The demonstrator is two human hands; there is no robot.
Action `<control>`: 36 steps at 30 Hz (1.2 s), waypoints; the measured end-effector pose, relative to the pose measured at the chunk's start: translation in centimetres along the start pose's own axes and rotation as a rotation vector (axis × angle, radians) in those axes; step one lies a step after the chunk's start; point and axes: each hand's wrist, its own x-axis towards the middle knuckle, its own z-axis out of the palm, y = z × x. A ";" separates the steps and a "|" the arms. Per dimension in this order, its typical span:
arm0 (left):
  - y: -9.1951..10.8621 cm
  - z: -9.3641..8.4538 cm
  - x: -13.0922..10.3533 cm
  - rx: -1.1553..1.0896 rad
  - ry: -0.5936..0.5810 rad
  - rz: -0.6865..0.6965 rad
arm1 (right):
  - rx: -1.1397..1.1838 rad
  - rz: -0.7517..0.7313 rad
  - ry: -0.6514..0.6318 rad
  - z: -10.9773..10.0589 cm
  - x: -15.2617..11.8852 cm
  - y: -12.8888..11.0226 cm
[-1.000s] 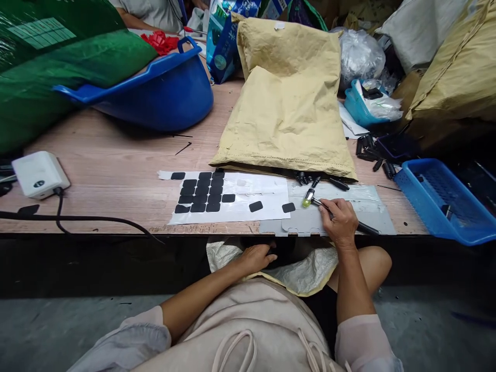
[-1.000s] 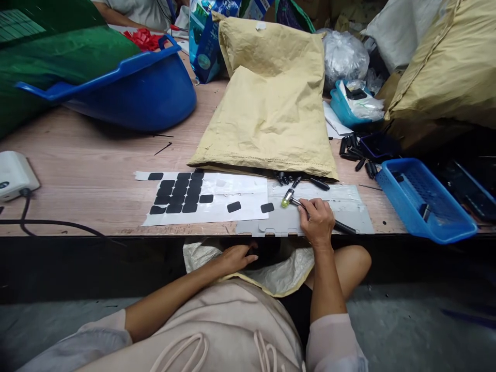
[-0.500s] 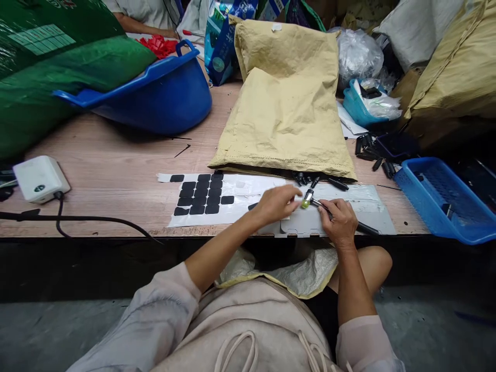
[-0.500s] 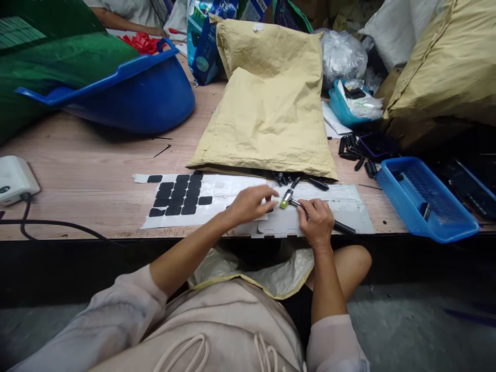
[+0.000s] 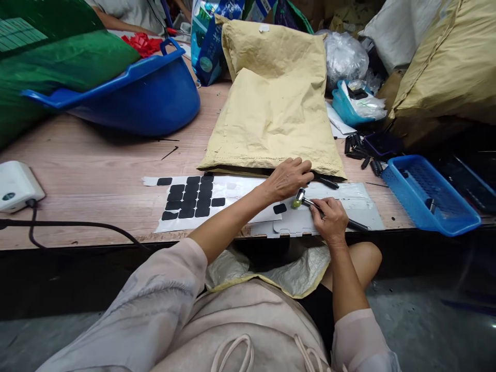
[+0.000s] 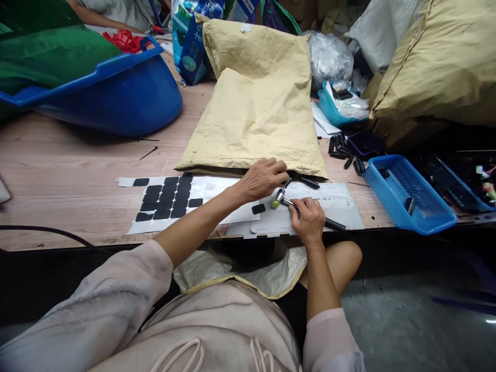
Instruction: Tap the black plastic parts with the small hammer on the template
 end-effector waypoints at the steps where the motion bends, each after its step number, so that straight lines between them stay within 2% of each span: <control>1: 0.6 -0.5 -0.6 -0.007 0.032 0.011 | -0.004 -0.002 0.001 0.0 0.0 0.0; 3: 1.4 -1.4 -2.1 -0.036 0.034 -0.010 | -0.013 -0.012 0.009 0.0 0.1 0.1; 6: 1.7 -2.0 -4.4 -0.095 -0.063 -0.129 | -0.027 -0.028 0.029 0.0 0.1 0.1; 8: 1.3 -1.4 -5.6 -0.141 -0.130 -0.225 | -0.032 -0.036 0.043 0.0 0.1 0.2; 11: 0.4 0.4 -7.1 -0.238 -0.187 -0.356 | -0.032 -0.045 0.059 0.1 0.1 0.2; 13: -0.1 1.7 -8.0 -0.325 -0.169 -0.408 | -0.033 -0.042 0.055 0.1 0.1 0.3; 15: -0.3 2.8 -9.0 -0.411 -0.101 -0.434 | -0.039 -0.026 0.038 0.1 0.1 0.3; 20: -0.3 4.1 -10.9 -0.538 0.077 -0.496 | -0.017 -0.025 0.028 0.1 0.0 0.4; 27: -0.5 4.2 -10.6 -0.627 0.062 -0.574 | 0.009 -0.021 -0.002 0.0 0.2 0.9; 31: -0.7 4.1 -10.5 -0.631 0.064 -0.569 | 0.049 0.034 0.009 -0.8 0.4 -0.8; 36: -0.8 4.2 -10.6 -0.645 0.074 -0.566 | 0.302 0.073 -0.003 -1.6 1.1 -5.8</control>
